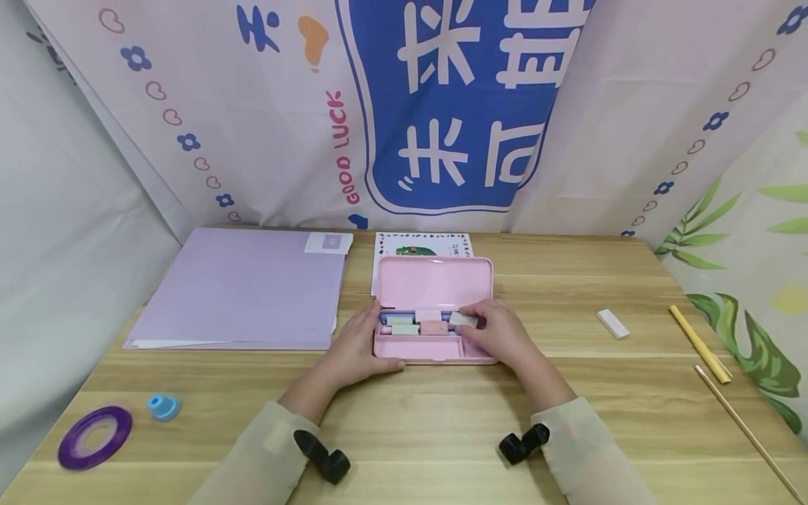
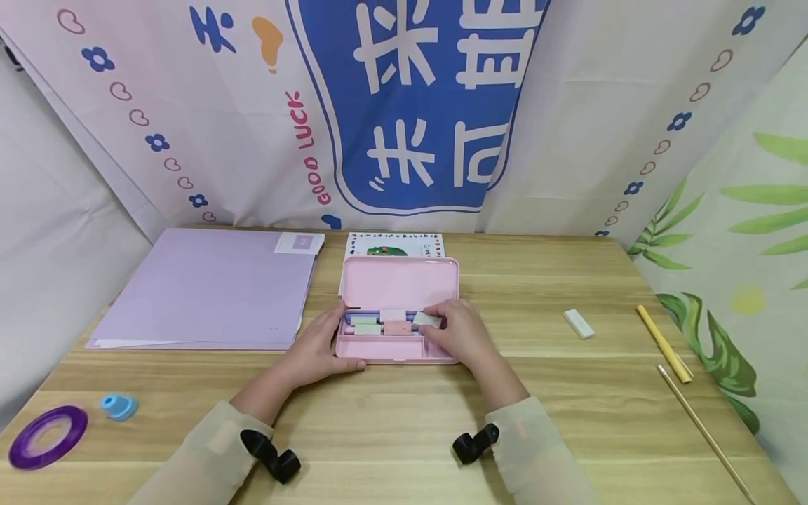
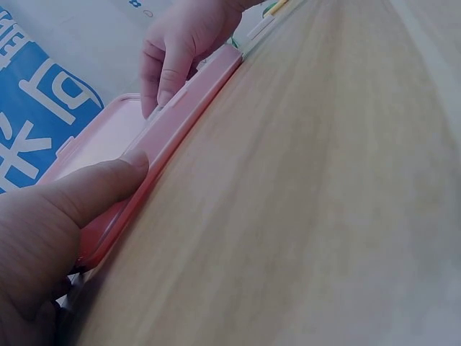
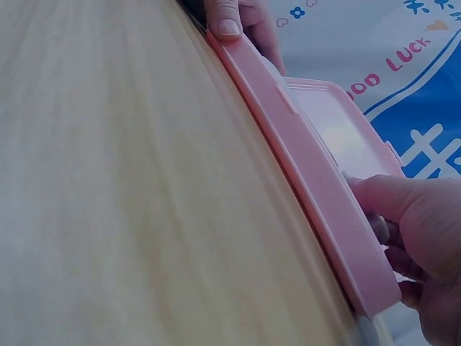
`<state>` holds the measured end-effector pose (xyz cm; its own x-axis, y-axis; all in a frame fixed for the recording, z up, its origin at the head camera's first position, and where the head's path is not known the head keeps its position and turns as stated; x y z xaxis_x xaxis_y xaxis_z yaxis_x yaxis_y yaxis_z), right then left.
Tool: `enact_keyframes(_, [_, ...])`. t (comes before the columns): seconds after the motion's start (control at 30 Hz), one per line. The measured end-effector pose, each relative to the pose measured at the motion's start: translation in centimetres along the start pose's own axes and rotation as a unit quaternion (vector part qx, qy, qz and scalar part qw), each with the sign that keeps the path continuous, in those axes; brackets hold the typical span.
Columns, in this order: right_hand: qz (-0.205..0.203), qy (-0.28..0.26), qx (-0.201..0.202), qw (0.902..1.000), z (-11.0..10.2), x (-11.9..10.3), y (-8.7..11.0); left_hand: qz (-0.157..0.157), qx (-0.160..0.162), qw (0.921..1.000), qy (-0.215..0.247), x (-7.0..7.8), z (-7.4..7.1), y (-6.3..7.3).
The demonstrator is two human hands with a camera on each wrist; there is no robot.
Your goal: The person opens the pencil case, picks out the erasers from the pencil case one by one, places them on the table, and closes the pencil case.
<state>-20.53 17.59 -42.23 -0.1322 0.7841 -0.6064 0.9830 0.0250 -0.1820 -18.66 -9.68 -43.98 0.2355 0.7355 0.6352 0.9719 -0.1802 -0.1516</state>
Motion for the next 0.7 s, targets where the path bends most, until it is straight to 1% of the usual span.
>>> enact_keyframes(0.07, [0.008,-0.011,0.012,0.9998,-0.5,0.4,0.2,-0.001,-0.003,1.0,0.0,0.0,0.1,0.0])
enact_keyframes(0.17, [0.022,-0.022,0.046,0.9985,-1.7,1.6,0.5,-0.004,-0.005,1.0,0.003,0.1,0.1,0.0])
enact_keyframes(0.27, [0.035,-0.015,0.094,0.9948,-3.4,3.7,0.9,-0.007,-0.005,0.9999,0.005,0.2,0.1,0.0])
enact_keyframes(0.33, [0.044,0.001,0.127,0.991,-4.9,5.5,1.4,-0.008,-0.006,1.0,0.002,0.2,0.0,0.0])
enact_keyframes(0.4, [0.062,0.02,0.148,0.9868,-6.4,7.2,2.0,-0.007,-0.007,1.0,0.001,0.2,0.0,0.0])
enact_keyframes(0.47, [0.083,0.046,0.159,0.9828,-7.9,8.8,2.6,-0.007,-0.007,1.0,-0.001,0.1,0.1,0.0])
enact_keyframes(0.53, [0.102,0.071,0.16,0.9793,-9.0,10.1,3.1,-0.005,-0.006,1.0,0.0,0.1,0.1,-0.1])
enact_keyframes(0.6, [0.122,0.09,0.154,0.9764,-9.8,11.2,3.5,-0.004,-0.005,1.0,0.002,0.0,0.1,-0.1])
enact_keyframes(0.7, [0.14,0.108,0.149,0.9729,-10.4,12.2,3.9,-0.001,-0.005,1.0,0.005,0.0,0.2,-0.1])
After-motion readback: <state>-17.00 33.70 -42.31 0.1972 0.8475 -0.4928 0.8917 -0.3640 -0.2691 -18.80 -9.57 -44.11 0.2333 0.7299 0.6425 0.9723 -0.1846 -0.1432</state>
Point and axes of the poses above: each hand's wrist, its own y-axis away from the middle knuckle, its own z-axis out of the palm, x = y × z, the point moved 1 cm from there along -y, towards the middle knuckle, and after that the axes turned 14 degrees about x, right-handed, at the moved point
